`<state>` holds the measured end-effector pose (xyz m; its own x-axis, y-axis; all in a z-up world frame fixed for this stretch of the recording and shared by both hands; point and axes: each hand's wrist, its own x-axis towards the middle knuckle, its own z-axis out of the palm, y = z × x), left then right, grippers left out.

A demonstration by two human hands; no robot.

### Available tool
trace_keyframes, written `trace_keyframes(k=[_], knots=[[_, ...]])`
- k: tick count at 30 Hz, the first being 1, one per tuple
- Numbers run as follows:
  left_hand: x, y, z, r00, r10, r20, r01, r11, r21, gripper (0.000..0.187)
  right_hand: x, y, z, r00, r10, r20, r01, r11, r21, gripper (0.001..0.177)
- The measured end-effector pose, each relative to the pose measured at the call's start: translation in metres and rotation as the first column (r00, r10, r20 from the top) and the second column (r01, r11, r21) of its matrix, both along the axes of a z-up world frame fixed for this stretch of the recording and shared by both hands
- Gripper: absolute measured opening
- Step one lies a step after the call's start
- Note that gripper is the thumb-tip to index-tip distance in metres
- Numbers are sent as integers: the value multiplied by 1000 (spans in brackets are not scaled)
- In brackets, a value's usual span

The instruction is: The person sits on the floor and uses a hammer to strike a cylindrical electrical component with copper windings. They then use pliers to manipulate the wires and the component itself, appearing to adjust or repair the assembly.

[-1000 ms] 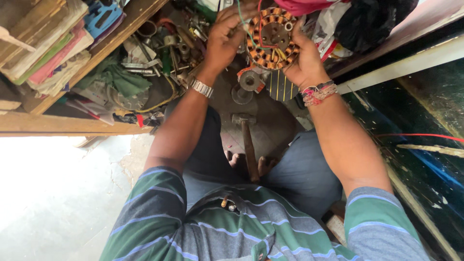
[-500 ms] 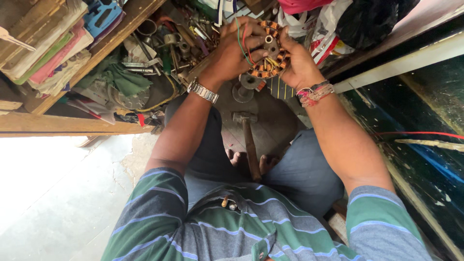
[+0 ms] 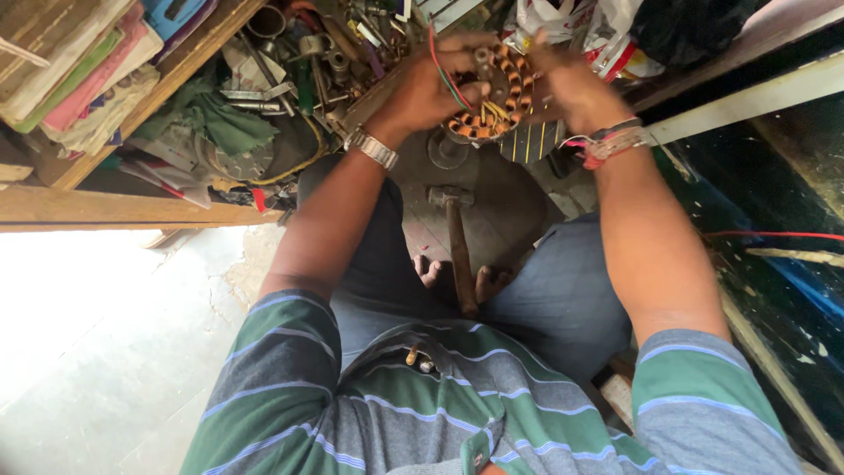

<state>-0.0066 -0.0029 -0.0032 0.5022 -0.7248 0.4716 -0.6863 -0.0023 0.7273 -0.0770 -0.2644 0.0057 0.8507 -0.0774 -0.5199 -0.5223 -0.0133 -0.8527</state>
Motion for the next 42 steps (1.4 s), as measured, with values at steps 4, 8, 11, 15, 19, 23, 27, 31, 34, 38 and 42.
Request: trace_keyframes(k=[4,8,11,15,19,23,27,31,34,38,42], knots=[[-8,-1,-15,972,79,223,-91,995,44,26,-3,-36,-7,989,-84,119,95,991,-94,72],[-4,-1,-29,1000,-12,22,9,989,149,28,-2,-39,-20,975,-14,222,53,984,-171,66],[-3,1,-35,1000,-17,6,16,980,197,29,5,-47,-40,951,57,305,-8,987,-159,56],[-11,2,-35,1000,0,-19,4,977,215,32,8,-58,-55,832,192,520,6,935,-354,44],[-9,-3,-37,999,28,-40,-13,938,345,30,0,-51,-38,913,118,389,25,939,-344,42],[-6,-4,-51,998,-14,-63,30,968,250,37,-2,-47,-29,903,154,400,-4,936,-351,41],[-4,-5,-64,997,-27,-72,42,976,213,41,-1,-49,-32,875,168,454,1,937,-348,38],[-5,-5,-64,996,16,-89,9,961,276,43,-2,-50,-33,901,119,417,10,955,-296,40],[-4,-5,-60,998,45,-40,-27,928,371,47,-5,-51,-28,862,216,458,27,883,-468,41],[12,5,-64,999,11,40,-24,943,333,50,-20,-45,2,920,300,252,-31,696,-717,44],[40,40,-74,972,112,205,-220,730,647,37,-38,-49,15,877,469,-104,-358,496,-791,44]])
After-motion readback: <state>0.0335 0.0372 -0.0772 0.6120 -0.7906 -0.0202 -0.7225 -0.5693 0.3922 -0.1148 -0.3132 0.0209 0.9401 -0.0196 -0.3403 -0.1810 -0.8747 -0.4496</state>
